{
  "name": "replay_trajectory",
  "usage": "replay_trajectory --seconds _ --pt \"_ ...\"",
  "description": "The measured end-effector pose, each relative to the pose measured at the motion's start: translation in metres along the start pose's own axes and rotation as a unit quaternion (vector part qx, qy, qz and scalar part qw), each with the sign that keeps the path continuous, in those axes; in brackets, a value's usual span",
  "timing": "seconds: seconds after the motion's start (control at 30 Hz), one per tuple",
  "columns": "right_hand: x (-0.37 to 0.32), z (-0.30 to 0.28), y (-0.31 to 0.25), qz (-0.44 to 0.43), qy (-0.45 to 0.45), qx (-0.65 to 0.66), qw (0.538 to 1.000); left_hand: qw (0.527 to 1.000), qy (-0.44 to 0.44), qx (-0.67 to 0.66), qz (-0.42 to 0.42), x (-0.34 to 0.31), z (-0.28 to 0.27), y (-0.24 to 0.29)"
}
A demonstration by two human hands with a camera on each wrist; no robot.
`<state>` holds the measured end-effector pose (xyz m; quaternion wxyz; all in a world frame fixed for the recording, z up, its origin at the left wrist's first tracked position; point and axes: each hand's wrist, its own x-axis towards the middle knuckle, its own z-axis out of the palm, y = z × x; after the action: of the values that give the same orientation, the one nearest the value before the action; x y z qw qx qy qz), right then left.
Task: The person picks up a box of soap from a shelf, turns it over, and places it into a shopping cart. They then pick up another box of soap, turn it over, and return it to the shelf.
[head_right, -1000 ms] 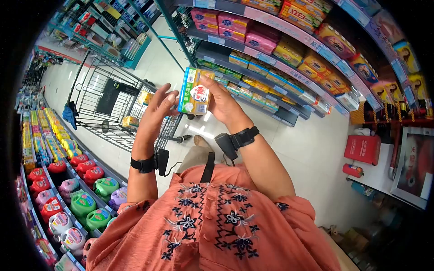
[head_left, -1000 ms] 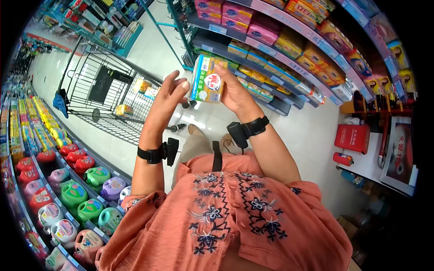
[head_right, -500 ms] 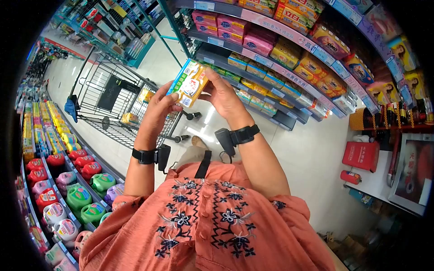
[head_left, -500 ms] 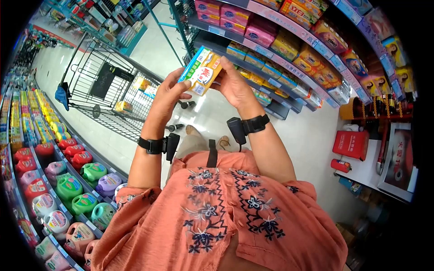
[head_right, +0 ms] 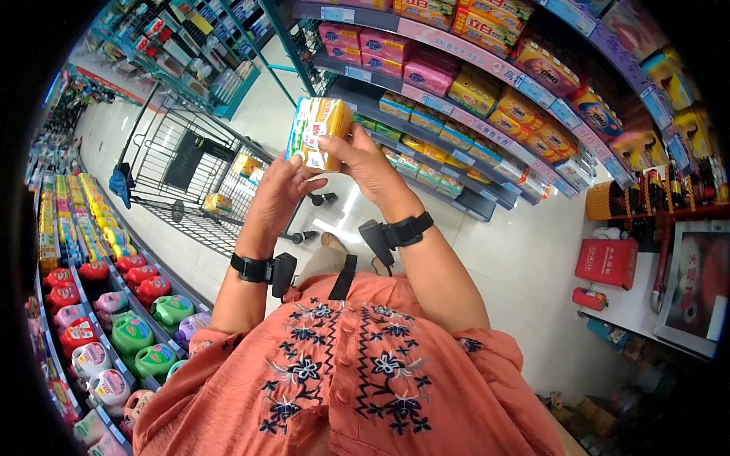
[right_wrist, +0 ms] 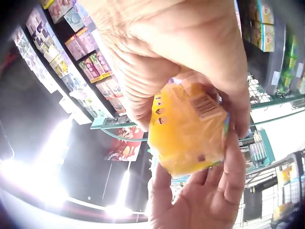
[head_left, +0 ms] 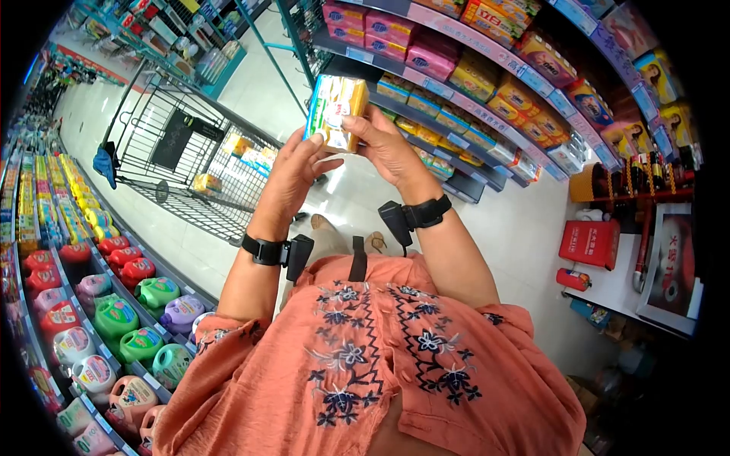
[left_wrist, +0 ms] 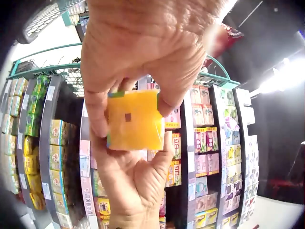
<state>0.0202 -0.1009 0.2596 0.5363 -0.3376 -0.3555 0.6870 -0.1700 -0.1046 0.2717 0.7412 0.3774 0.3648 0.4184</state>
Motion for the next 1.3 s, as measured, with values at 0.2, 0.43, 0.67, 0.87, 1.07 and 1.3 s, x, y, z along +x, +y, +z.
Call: replay_trajectory --seconds 0.2,0.43,0.67,0.87,1.07,1.3 --pt "-0.007 -0.018 -0.003 0.053 -0.016 -0.006 0.998 0.981 -0.002 0.191 -0.026 -0.001 -0.016 0.009" --pt "-0.01 -0.028 -0.005 0.126 -0.087 -0.053 0.987 0.99 -0.004 0.136 -0.031 0.007 -0.019 0.025" --pt "-0.011 -0.034 -0.005 0.19 -0.135 -0.062 0.97 0.989 -0.044 0.124 -0.061 0.008 -0.025 0.01" --pt "-0.006 -0.041 -0.002 0.136 -0.089 -0.007 0.987 0.999 0.019 0.029 -0.016 0.006 -0.029 0.007" --pt "-0.002 -0.034 0.003 0.127 -0.096 0.008 0.987 0.999 0.046 0.008 -0.01 0.008 -0.035 0.005" --pt "0.004 -0.036 0.015 0.14 -0.073 0.005 0.987 0.998 0.05 0.0 -0.023 0.008 -0.038 0.005"
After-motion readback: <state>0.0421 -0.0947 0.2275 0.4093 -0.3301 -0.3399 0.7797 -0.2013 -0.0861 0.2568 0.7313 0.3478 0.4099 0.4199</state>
